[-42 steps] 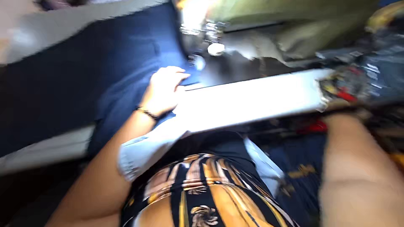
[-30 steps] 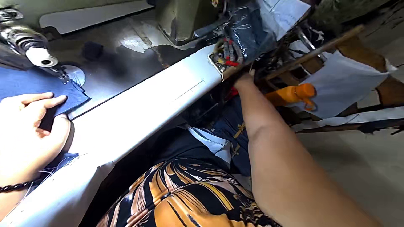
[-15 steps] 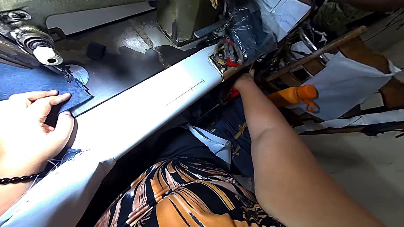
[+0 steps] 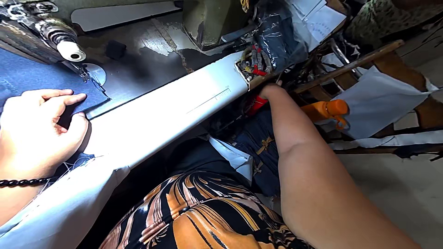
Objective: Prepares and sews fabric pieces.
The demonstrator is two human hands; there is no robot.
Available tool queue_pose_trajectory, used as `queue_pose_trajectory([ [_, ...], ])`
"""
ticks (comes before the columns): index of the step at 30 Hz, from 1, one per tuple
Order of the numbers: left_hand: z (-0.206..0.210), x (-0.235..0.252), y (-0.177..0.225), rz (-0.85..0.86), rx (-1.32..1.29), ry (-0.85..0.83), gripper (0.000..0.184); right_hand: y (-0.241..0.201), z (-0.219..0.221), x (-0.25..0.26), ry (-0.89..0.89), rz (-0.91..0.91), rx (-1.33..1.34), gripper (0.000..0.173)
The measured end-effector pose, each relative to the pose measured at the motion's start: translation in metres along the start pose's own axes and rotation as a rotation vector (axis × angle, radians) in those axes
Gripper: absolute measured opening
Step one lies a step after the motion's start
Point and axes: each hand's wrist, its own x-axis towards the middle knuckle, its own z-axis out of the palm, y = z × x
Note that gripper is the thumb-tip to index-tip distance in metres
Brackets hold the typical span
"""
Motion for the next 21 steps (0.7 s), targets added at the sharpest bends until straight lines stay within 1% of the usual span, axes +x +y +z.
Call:
queue_pose_trajectory([
  [4,-0.003,0.000,0.005,-0.003,-0.010,0.001,0.055,0.003,0.004,0.007,0.017,-0.016,-0.001,0.052],
  [7,0.005,-0.001,-0.010,-0.005,-0.012,0.019,0.055,0.000,0.001,-0.004,0.017,0.000,0.058,0.056],
  [9,0.006,-0.001,-0.011,-0.007,-0.016,0.023,0.055,-0.004,-0.003,-0.010,-0.010,0.027,0.050,0.061],
  [12,0.006,0.000,-0.015,0.015,-0.012,0.019,0.056,-0.012,-0.013,-0.023,-0.069,0.058,0.017,0.057],
  [14,0.006,0.002,-0.020,0.029,-0.004,0.008,0.057,-0.011,-0.014,-0.022,-0.087,0.055,-0.012,0.054],
  [17,0.005,0.002,-0.018,0.023,0.001,-0.012,0.059,-0.005,-0.006,-0.009,-0.058,0.040,-0.037,0.059],
  [21,0.003,0.002,-0.016,0.025,0.000,-0.007,0.058,0.002,0.001,-0.001,0.005,0.014,0.002,0.056],
])
